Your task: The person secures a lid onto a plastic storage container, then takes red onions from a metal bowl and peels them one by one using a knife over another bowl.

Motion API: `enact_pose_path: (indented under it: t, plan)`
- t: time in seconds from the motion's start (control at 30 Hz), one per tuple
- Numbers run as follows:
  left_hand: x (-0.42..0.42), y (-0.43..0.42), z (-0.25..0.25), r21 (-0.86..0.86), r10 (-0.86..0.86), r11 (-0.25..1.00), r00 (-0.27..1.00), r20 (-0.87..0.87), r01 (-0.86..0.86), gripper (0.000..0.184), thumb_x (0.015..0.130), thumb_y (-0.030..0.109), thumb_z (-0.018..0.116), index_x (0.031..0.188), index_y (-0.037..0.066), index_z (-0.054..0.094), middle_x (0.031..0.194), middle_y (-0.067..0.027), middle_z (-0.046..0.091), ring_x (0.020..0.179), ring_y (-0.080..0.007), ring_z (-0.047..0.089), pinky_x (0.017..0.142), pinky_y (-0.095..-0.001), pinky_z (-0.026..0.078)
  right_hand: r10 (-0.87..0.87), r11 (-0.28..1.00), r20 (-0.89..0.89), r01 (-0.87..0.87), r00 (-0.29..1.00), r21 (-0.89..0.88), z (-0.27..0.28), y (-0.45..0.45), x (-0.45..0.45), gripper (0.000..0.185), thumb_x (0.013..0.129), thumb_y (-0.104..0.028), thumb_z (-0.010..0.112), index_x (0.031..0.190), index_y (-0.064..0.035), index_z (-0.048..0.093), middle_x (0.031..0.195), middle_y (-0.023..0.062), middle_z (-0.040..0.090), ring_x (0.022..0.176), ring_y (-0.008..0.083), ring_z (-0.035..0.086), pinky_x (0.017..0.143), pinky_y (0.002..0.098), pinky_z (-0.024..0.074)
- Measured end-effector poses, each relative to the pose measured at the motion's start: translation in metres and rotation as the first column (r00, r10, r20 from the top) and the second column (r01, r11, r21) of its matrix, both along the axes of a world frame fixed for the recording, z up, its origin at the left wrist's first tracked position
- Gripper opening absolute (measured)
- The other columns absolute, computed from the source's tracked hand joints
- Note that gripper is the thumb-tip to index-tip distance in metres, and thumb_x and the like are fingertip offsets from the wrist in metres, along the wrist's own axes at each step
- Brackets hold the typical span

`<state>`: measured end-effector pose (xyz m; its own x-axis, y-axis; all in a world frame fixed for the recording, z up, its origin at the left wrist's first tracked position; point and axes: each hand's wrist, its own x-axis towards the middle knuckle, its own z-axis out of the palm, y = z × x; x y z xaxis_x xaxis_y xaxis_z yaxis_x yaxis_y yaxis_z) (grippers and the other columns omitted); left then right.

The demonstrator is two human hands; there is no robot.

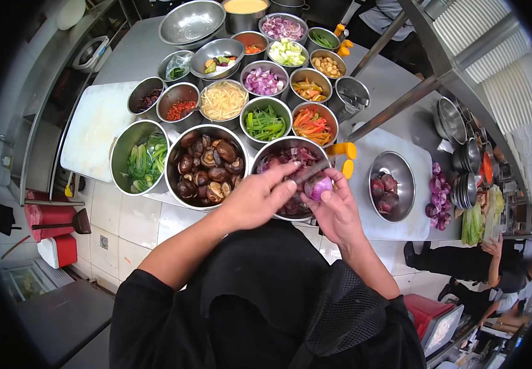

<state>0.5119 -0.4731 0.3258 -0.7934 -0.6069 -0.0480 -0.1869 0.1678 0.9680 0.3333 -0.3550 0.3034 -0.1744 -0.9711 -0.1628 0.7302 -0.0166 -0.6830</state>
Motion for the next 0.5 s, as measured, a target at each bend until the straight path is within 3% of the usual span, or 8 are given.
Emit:
enact_pose_path:
  t: [0.03, 0.1, 0.2, 0.3, 0.43, 0.5]
  plan:
    - [-0.001, 0.004, 0.001, -0.202, -0.017, 0.979, 1.000, -0.025, 0.012, 0.045, 0.100, 0.024, 0.053, 0.140, 0.004, 0.048, 0.081, -0.0073, 0.063, 0.073, -0.0158, 0.062, 0.072, -0.0308, 0.051, -0.044, 0.999, 0.002, 0.044, 0.999, 0.008, -0.001, -0.001, 0.002, 0.044, 0.091, -0.006, 0.064, 0.130, -0.0110, 0.043, 0.129, 0.0105, 0.053, 0.121, 0.0248, 0.055, 0.104, 0.0456, 0.0447]
    - [0.000, 0.009, 0.015, -0.051, -0.094, 0.994, 0.993, 0.073, 0.098, 0.045, 0.098, 0.022, 0.054, 0.140, 0.005, 0.048, 0.091, -0.0147, 0.068, 0.080, -0.0257, 0.068, 0.078, -0.0341, 0.052, -0.033, 0.999, 0.010, 0.033, 0.999, -0.011, 0.000, 0.001, 0.003, 0.041, 0.092, -0.004, 0.063, 0.126, -0.0131, 0.043, 0.127, 0.0099, 0.055, 0.120, 0.0250, 0.055, 0.105, 0.0470, 0.0439]
    - [-0.003, 0.010, 0.004, -0.225, -0.112, 0.970, 0.991, -0.077, 0.092, 0.043, 0.097, 0.020, 0.055, 0.139, 0.007, 0.050, 0.098, -0.0187, 0.069, 0.089, -0.0324, 0.070, 0.081, -0.0355, 0.053, -0.017, 1.000, 0.012, 0.018, 1.000, -0.020, -0.007, 0.003, 0.001, 0.046, 0.090, -0.002, 0.064, 0.129, -0.0138, 0.041, 0.126, 0.0087, 0.055, 0.120, 0.0246, 0.055, 0.105, 0.0472, 0.0447]
    - [-0.005, 0.001, -0.010, -0.353, -0.084, 0.935, 0.990, -0.109, 0.041, 0.041, 0.098, 0.018, 0.055, 0.137, 0.008, 0.053, 0.099, -0.0198, 0.069, 0.092, -0.0345, 0.069, 0.082, -0.0359, 0.053, -0.020, 1.000, -0.032, 0.020, 0.999, 0.007, -0.001, 0.002, 0.006, 0.046, 0.090, -0.002, 0.064, 0.129, -0.0135, 0.041, 0.128, 0.0085, 0.054, 0.120, 0.0239, 0.055, 0.103, 0.0467, 0.0461]
    - [0.000, 0.002, 0.006, 0.114, -0.079, 0.990, 0.997, 0.003, 0.078, 0.040, 0.099, 0.018, 0.053, 0.137, 0.008, 0.053, 0.098, -0.0178, 0.070, 0.087, -0.0292, 0.071, 0.080, -0.0333, 0.053, -0.020, 1.000, 0.019, 0.020, 1.000, 0.006, -0.008, 0.004, 0.005, 0.046, 0.090, -0.002, 0.064, 0.129, -0.0130, 0.042, 0.133, 0.0095, 0.049, 0.119, 0.0236, 0.056, 0.103, 0.0459, 0.0465]
    - [0.001, 0.007, 0.018, -0.029, -0.104, 0.994, 0.994, 0.037, 0.105, 0.040, 0.099, 0.018, 0.053, 0.137, 0.008, 0.053, 0.097, -0.0170, 0.070, 0.085, -0.0275, 0.071, 0.079, -0.0327, 0.053, -0.024, 1.000, 0.021, 0.024, 0.999, -0.009, -0.005, 0.006, 0.005, 0.046, 0.090, -0.001, 0.063, 0.129, -0.0131, 0.043, 0.133, 0.0094, 0.050, 0.118, 0.0235, 0.057, 0.103, 0.0450, 0.0464]
